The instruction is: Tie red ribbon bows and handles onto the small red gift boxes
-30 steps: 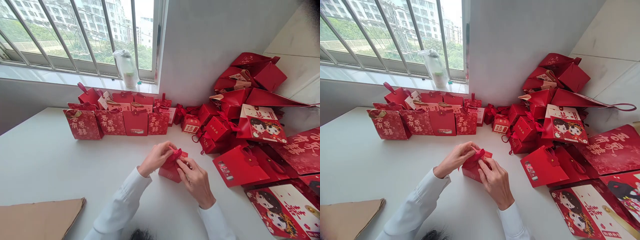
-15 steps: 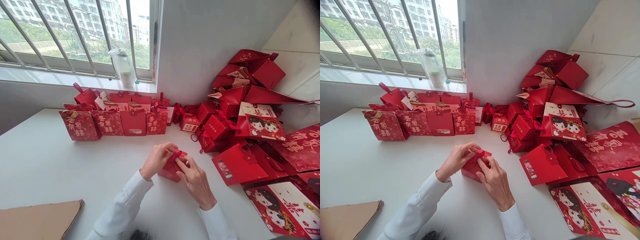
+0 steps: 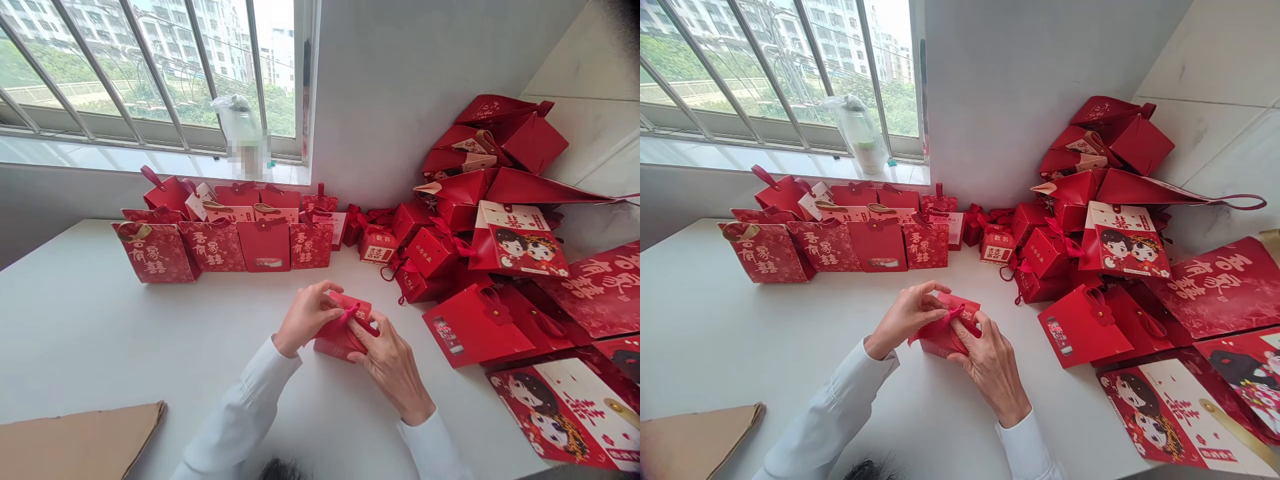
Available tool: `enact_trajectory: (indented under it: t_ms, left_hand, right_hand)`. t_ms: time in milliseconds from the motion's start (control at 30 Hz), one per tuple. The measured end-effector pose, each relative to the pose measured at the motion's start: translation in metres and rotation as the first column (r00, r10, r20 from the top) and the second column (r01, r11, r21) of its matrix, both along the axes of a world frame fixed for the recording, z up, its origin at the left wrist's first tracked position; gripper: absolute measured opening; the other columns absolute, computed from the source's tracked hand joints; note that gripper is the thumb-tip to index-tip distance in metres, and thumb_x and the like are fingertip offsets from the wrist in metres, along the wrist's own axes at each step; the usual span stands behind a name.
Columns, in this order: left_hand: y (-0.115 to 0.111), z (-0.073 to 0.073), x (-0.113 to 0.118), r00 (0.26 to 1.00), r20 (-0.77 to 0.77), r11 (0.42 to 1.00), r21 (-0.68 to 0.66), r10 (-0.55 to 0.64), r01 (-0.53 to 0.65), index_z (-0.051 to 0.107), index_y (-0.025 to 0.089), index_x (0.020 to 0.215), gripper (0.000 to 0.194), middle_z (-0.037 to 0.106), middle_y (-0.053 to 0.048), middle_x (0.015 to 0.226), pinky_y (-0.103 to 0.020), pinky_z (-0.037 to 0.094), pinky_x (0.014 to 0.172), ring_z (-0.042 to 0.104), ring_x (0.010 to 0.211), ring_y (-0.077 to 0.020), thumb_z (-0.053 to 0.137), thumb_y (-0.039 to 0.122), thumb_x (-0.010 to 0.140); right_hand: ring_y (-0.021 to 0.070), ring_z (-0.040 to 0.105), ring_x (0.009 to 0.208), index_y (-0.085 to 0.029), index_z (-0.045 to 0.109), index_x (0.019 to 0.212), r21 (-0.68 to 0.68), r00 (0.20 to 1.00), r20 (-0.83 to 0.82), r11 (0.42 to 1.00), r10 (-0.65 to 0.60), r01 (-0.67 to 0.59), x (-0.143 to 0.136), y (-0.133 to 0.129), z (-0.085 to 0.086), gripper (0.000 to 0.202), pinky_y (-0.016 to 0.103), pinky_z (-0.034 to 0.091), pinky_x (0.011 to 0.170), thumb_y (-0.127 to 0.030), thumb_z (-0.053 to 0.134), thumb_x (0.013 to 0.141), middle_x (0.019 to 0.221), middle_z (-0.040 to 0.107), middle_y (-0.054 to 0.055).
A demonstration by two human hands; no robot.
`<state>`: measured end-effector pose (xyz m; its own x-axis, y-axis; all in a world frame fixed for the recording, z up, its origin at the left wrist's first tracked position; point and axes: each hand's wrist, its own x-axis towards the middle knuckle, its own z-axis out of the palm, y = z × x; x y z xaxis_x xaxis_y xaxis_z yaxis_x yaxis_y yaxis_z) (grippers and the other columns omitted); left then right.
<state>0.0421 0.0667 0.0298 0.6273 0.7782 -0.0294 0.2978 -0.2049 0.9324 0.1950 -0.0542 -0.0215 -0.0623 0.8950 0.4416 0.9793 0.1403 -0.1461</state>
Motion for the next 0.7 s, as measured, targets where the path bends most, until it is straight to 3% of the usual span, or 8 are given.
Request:
enact_trajectory:
  t_ms: [367, 467, 533, 600, 700]
  left_hand:
    - [0.01, -0.012, -0.002, 0.993, 0.113, 0.99, -0.129, -0.035, 0.049, 0.055, 0.015, 0.097, 0.029, 0.067, -0.002, 0.067, -0.021, 0.042, 0.052, 0.06, 0.06, -0.0133, 0.064, 0.027, 0.072]
    - [0.01, -0.012, -0.001, 0.996, 0.088, 0.994, -0.1, -0.024, 0.032, 0.054, 0.015, 0.098, 0.03, 0.066, -0.001, 0.066, -0.021, 0.042, 0.052, 0.059, 0.06, -0.0126, 0.063, 0.025, 0.071]
    - [0.01, -0.012, -0.001, 0.997, 0.074, 0.996, -0.089, -0.026, 0.033, 0.053, 0.015, 0.099, 0.032, 0.066, 0.0, 0.066, -0.022, 0.042, 0.052, 0.058, 0.059, -0.0123, 0.063, 0.024, 0.071]
    - [0.009, -0.011, -0.001, 0.997, 0.068, 0.996, -0.083, -0.031, 0.037, 0.052, 0.016, 0.101, 0.033, 0.066, 0.0, 0.066, -0.022, 0.042, 0.052, 0.057, 0.059, -0.0124, 0.062, 0.025, 0.071]
    - [0.008, -0.01, -0.001, 0.997, 0.065, 0.996, -0.075, -0.036, 0.041, 0.051, 0.016, 0.102, 0.033, 0.065, 0.001, 0.065, -0.022, 0.042, 0.053, 0.057, 0.06, -0.0129, 0.061, 0.025, 0.072]
  right_hand:
    - [0.023, 0.056, 0.099, -0.03, 0.044, 0.139, 0.051, 0.998, 0.003, 0.997, 0.055, -0.055, 0.004, -0.006, -0.003, 0.054, 0.037, 0.055, 0.076, -0.055, 0.038, 0.091, 0.125, 0.045, 0.014]
    - [0.0238, 0.052, 0.105, -0.029, 0.055, 0.13, 0.143, 0.984, -0.151, 0.987, 0.093, -0.071, 0.006, -0.008, 0.0, 0.044, 0.039, 0.052, 0.082, -0.048, 0.035, 0.095, 0.12, 0.047, 0.012]
    - [0.0215, 0.053, 0.101, -0.029, 0.063, 0.118, 0.207, 0.949, -0.311, 0.978, 0.055, 0.011, 0.009, -0.004, 0.005, 0.033, 0.036, 0.051, 0.08, -0.037, 0.039, 0.097, 0.11, 0.051, 0.009]
    - [0.019, 0.055, 0.095, -0.029, 0.062, 0.115, 0.188, 0.901, -0.433, 0.98, 0.017, 0.071, 0.014, 0.006, 0.012, 0.026, 0.033, 0.051, 0.077, -0.027, 0.045, 0.095, 0.103, 0.053, 0.007]
    - [0.0194, 0.054, 0.1, -0.028, 0.055, 0.123, 0.098, 0.886, -0.456, 0.994, 0.082, -0.042, 0.019, 0.024, 0.022, 0.034, 0.033, 0.05, 0.083, -0.022, 0.053, 0.09, 0.106, 0.055, 0.005]
